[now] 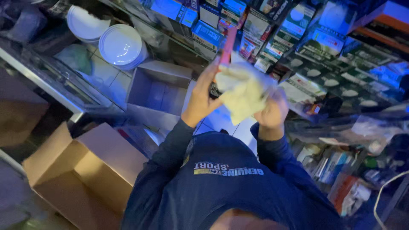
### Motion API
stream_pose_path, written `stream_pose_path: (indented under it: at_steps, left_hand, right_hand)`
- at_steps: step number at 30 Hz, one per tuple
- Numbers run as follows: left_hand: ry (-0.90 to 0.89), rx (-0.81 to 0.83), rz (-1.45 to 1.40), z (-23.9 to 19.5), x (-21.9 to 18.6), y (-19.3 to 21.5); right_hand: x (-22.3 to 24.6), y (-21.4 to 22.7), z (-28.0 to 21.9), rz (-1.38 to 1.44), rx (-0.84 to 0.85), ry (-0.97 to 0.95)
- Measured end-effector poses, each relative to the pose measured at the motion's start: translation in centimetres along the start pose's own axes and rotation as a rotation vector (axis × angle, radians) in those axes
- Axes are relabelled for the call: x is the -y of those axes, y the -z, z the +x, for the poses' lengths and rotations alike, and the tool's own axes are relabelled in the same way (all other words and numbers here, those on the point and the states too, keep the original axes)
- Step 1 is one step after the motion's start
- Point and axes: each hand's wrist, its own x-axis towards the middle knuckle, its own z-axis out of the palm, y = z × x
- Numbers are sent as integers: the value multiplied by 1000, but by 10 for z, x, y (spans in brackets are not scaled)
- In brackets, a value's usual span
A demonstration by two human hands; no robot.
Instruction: The person wipes the exterior of a product box with a cloth, handling the box and moving it in and out of a cardboard container.
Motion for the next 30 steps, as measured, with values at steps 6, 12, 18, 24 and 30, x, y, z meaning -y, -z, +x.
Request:
stream_pose_path:
  at_steps: [6,12,18,24,30]
  left_hand:
    - [255,-114,-174,9,-8,19]
    - [109,-66,-276,12,-19,17]
    - [276,-196,-438,5,17,9]
    - [426,-429,-757,-5,63,11]
    - [323,-336,-673,-12,58,16]
  right_hand:
    - [-14,9,35,153,-198,159]
    - [-65,-13,48,-344,-409,126]
    - [-90,-18,16,-1017,-70,360]
    - [-93,10,-18,-654,202,184]
    - [-69,15,21,-795,-439,257]
